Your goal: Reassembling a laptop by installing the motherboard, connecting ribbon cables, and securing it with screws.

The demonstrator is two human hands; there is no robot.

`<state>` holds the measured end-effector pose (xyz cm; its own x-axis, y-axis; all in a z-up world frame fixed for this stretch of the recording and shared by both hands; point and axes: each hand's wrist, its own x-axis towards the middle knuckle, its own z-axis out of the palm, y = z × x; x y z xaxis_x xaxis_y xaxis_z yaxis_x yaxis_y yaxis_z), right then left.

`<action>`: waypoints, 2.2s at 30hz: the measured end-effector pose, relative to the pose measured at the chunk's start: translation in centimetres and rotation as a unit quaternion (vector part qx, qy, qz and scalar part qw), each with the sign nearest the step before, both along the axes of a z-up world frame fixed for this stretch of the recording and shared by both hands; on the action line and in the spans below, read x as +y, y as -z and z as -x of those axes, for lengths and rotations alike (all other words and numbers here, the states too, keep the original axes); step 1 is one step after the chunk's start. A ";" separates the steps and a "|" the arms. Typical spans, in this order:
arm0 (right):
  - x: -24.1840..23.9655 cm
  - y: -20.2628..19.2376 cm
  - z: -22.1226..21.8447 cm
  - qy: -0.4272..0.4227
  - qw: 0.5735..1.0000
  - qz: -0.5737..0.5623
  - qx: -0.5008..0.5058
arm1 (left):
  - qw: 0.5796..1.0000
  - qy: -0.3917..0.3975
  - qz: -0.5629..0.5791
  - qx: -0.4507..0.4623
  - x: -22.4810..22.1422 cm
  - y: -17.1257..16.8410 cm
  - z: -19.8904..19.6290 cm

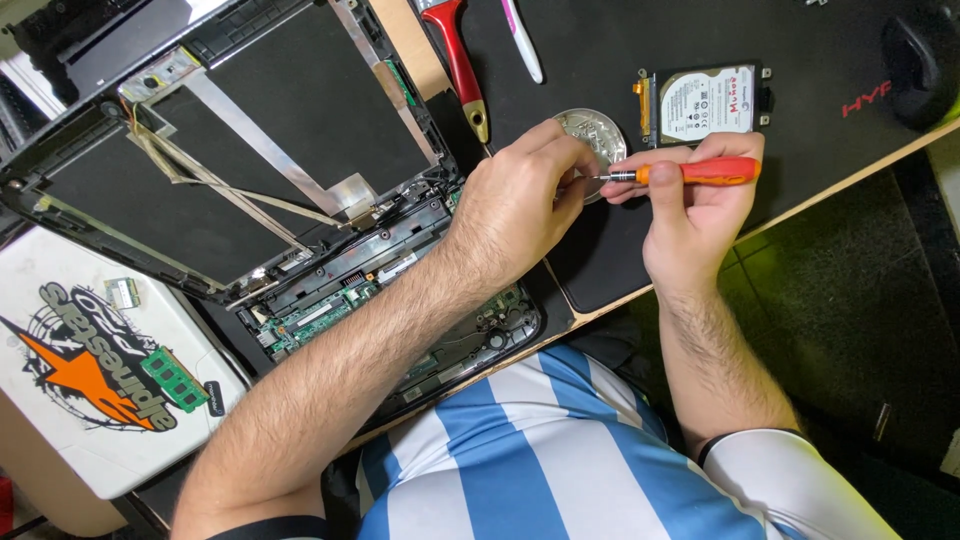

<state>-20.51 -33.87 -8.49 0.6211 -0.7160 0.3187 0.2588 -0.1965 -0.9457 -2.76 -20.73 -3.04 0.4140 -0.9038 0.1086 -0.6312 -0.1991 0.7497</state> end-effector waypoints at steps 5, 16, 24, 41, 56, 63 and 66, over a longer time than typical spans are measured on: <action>0.0 0.2 0.0 0.000 1.000 0.001 -0.003 | 1.000 0.007 0.001 0.013 0.0 -0.3 0.0; 0.2 0.1 -0.1 0.006 1.000 0.008 -0.007 | 0.999 0.006 0.019 0.036 0.3 0.0 -0.1; 1.2 -1.8 -0.3 0.023 0.999 0.027 0.019 | 1.000 -0.001 0.017 -0.021 5.7 -3.8 -1.9; 12.7 -3.6 2.9 -0.166 0.980 -0.047 0.094 | 0.976 0.079 0.062 -0.193 21.1 -1.0 2.7; 11.9 1.7 4.5 -0.078 0.997 0.009 0.013 | 0.974 -0.026 0.089 -0.205 18.5 1.3 4.5; 12.0 1.4 4.3 -0.081 0.997 -0.003 0.002 | 0.975 -0.007 0.061 -0.215 18.1 0.9 4.8; 12.0 1.5 4.3 -0.080 0.997 -0.002 0.000 | 0.977 -0.004 0.055 -0.207 17.8 1.1 4.9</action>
